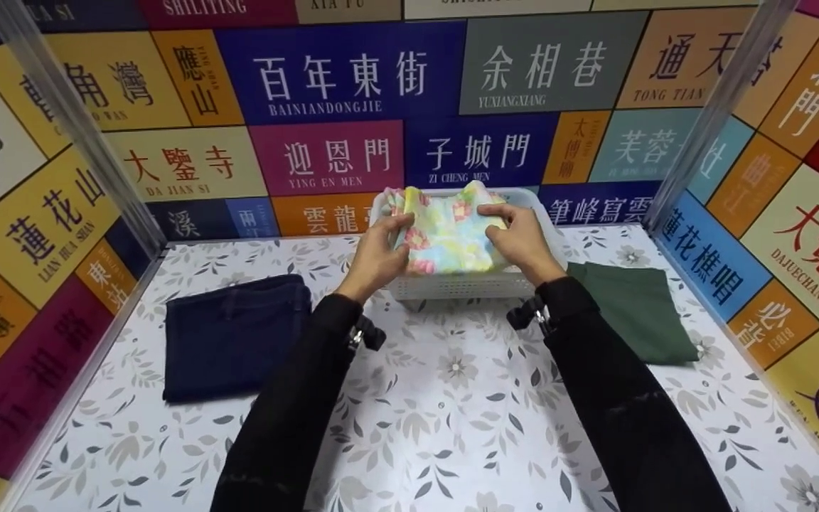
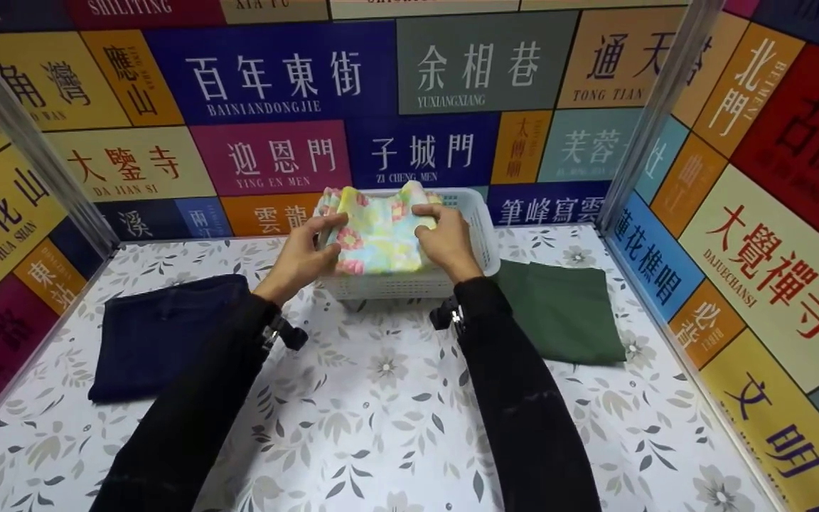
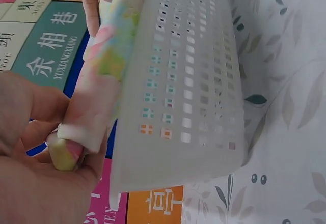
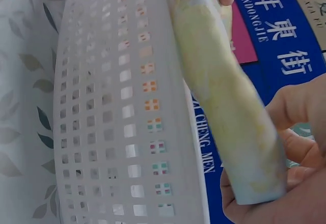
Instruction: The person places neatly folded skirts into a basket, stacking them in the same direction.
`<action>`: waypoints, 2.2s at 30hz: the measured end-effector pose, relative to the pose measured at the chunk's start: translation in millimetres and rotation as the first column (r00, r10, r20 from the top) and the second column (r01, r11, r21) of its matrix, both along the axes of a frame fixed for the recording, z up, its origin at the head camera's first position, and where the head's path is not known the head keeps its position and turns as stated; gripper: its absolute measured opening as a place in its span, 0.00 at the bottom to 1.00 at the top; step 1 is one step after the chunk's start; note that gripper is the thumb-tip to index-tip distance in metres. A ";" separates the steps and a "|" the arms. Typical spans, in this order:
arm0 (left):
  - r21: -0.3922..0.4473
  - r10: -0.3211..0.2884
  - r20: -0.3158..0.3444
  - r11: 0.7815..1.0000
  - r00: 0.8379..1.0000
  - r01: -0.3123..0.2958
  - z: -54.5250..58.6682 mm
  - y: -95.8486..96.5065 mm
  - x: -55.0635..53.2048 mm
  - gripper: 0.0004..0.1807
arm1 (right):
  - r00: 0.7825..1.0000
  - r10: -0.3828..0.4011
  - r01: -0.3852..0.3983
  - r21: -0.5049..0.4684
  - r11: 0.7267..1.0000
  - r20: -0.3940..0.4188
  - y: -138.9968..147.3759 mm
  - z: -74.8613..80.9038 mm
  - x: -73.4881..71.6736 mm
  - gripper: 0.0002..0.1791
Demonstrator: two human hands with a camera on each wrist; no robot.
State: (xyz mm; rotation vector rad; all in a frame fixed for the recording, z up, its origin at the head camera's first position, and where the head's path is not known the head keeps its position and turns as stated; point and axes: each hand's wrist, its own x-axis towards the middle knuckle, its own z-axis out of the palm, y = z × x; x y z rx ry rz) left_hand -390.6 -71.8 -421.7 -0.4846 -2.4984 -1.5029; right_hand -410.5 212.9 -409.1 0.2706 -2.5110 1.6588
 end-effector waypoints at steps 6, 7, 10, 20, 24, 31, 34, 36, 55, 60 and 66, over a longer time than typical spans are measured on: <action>-0.105 -0.010 -0.003 0.994 1.000 0.009 -3.5 9.5 -8.2 0.38 | 1.000 -0.022 0.021 0.101 0.995 0.005 -1.7 -7.7 -11.1 0.31; -0.134 -0.011 -0.002 0.991 1.000 0.011 -4.9 10.8 -8.6 0.37 | 1.000 -0.023 0.021 0.126 0.992 0.013 -1.3 -9.3 -11.7 0.31; -0.218 -0.008 -0.002 0.976 1.000 0.007 -8.4 13.9 -7.7 0.31 | 0.999 -0.015 0.006 0.245 0.969 0.037 2.5 -12.7 -12.1 0.32; -0.348 0.017 -0.118 0.936 0.993 -0.058 -11.1 10.4 10.5 0.20 | 0.996 0.054 -0.014 0.467 0.884 -0.074 20.2 -13.8 3.8 0.27; -0.351 -0.002 -0.149 0.935 0.989 -0.051 -14.8 8.0 23.0 0.18 | 0.987 0.046 0.030 0.459 0.888 -0.154 25.7 -19.8 16.7 0.23; -0.369 -0.028 -0.222 0.928 0.975 -0.057 -20.1 -4.0 48.7 0.17 | 0.952 0.039 0.087 0.393 0.915 -0.302 33.2 -30.3 37.5 0.19; -0.368 -0.042 -0.266 0.928 0.963 -0.061 -23.2 -11.4 59.2 0.17 | 0.939 0.036 0.099 0.367 0.925 -0.342 38.1 -35.0 48.4 0.19; -0.364 -0.040 -0.300 0.928 0.953 -0.075 -25.6 -17.5 66.6 0.16 | 0.934 0.031 0.106 0.359 0.927 -0.356 41.3 -38.1 55.8 0.19; -0.404 -0.076 -0.322 0.913 0.944 -0.064 -58.9 -42.0 120.0 0.21 | 0.931 -0.172 0.292 0.375 0.880 -0.323 97.6 -64.6 109.2 0.28; -0.432 -0.123 -0.287 0.902 0.950 -0.014 -62.0 -29.0 123.2 0.21 | 0.987 -0.159 0.148 0.539 0.829 -0.027 115.4 -64.4 120.1 0.38; -0.455 -0.178 -0.264 0.890 0.948 0.040 -60.6 -5.5 122.1 0.21 | 0.984 -0.094 -0.023 0.627 0.778 0.152 126.7 -72.0 127.7 0.37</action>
